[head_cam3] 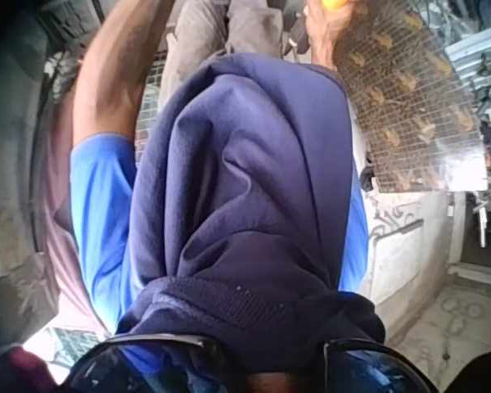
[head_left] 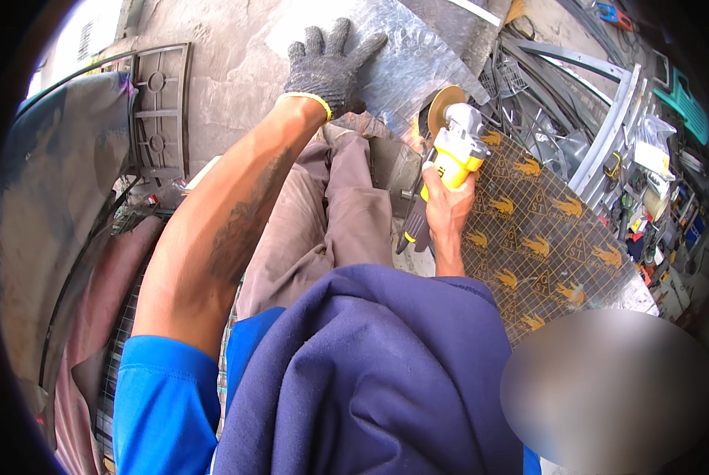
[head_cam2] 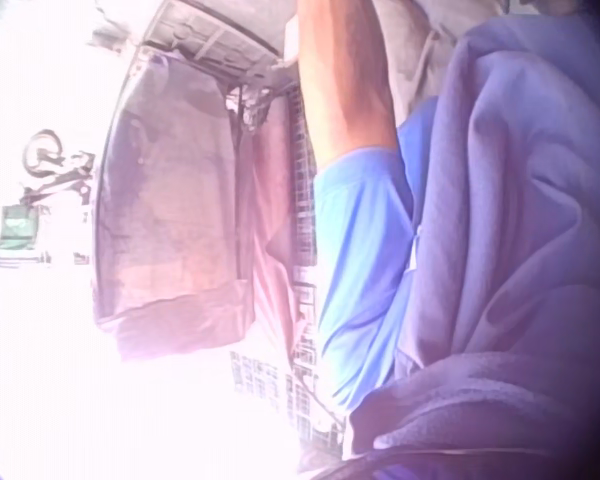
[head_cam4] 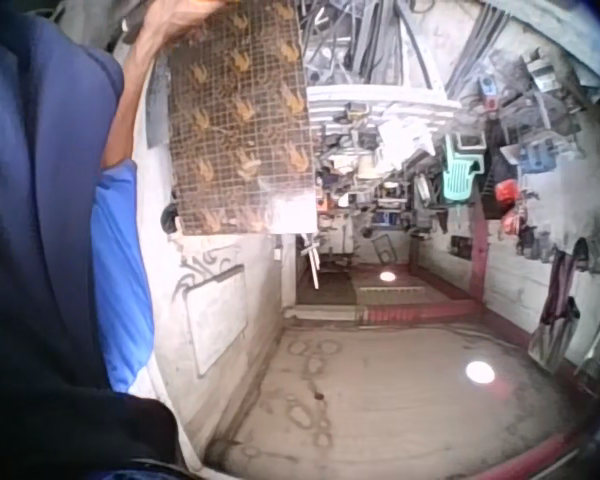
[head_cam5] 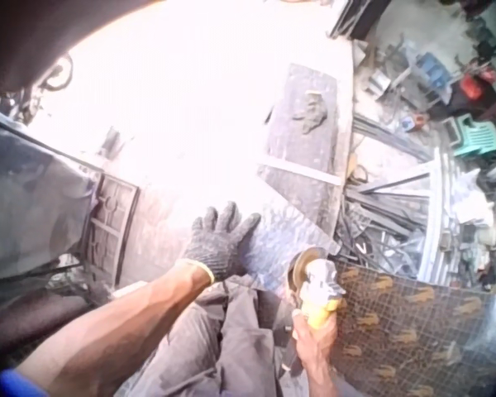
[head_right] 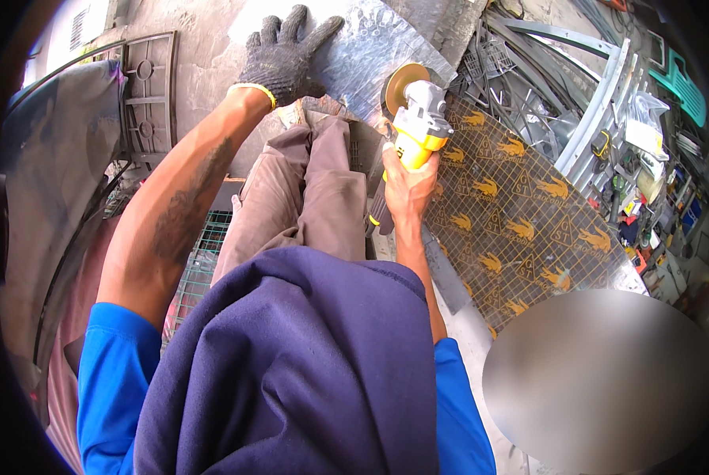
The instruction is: Cutting a metal sheet using an angle grinder.
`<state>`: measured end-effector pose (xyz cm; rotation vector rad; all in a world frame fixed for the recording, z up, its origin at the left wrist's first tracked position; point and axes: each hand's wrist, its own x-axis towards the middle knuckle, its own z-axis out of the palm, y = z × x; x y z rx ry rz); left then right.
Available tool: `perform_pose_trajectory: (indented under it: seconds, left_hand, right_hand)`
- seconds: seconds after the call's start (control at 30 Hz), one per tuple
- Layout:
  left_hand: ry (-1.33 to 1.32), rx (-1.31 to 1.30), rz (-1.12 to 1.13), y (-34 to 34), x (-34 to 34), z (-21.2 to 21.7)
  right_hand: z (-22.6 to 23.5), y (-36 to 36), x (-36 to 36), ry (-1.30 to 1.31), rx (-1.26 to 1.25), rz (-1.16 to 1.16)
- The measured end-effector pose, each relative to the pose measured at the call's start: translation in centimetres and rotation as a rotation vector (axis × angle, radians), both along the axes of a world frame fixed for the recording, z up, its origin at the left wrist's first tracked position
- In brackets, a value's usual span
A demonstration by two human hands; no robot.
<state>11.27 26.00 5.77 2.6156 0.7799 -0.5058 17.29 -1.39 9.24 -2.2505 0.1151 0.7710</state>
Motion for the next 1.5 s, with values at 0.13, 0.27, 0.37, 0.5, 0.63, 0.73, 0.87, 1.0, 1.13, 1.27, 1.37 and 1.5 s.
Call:
perform_pose_trajectory:
  seconds: [0.13,0.27,0.37,0.5,0.63,0.73,0.87,1.0,1.13,1.27,1.37,1.5]
  left_hand:
    - [-0.03,0.038,0.004,0.0,-0.2,-0.3]
    - [-0.006,0.023,0.001,0.0,0.1,0.0]
    - [0.008,0.022,-0.013,0.1,0.1,-0.1]
    - [-0.004,0.03,0.004,0.0,0.0,-0.5]
    - [0.005,0.03,0.002,0.0,0.1,-0.4]
    - [0.005,0.045,0.012,-0.1,0.1,-0.3]
    - [0.015,0.017,0.009,0.0,0.3,-0.1]
    - [0.014,0.002,0.023,0.0,0.2,-0.5]
    - [0.037,-0.022,0.023,0.1,0.1,-0.9]
    - [0.038,-0.033,0.033,0.0,0.2,-1.0]
    - [0.006,-0.017,0.052,-0.1,-0.1,-1.3]
    - [-0.003,-0.013,0.052,-0.2,0.3,-0.7]
  right_hand:
    - [-0.6,0.7,-0.6,-0.025,-0.032,0.034]
    - [0.0,0.8,-0.3,-0.05,-0.155,0.156]
    - [0.1,0.6,-0.3,-0.078,-0.242,0.24]
    - [1.1,0.1,-0.4,-0.083,-0.198,0.29]
    - [2.4,-0.2,0.1,-0.039,-0.305,0.442]
    - [3.5,0.0,0.7,-0.015,-0.331,0.538]
    - [4.2,-0.7,1.6,-0.033,-0.324,0.627]
    - [5.2,-1.5,2.4,-0.018,-0.352,0.685]
    - [6.3,-3.0,3.1,0.026,-0.403,0.732]
    - [7.9,-4.4,4.1,0.038,-0.475,0.782]
    - [8.7,-4.2,4.5,0.061,-0.444,0.619]
    - [6.4,-3.0,4.7,0.056,-0.341,0.446]
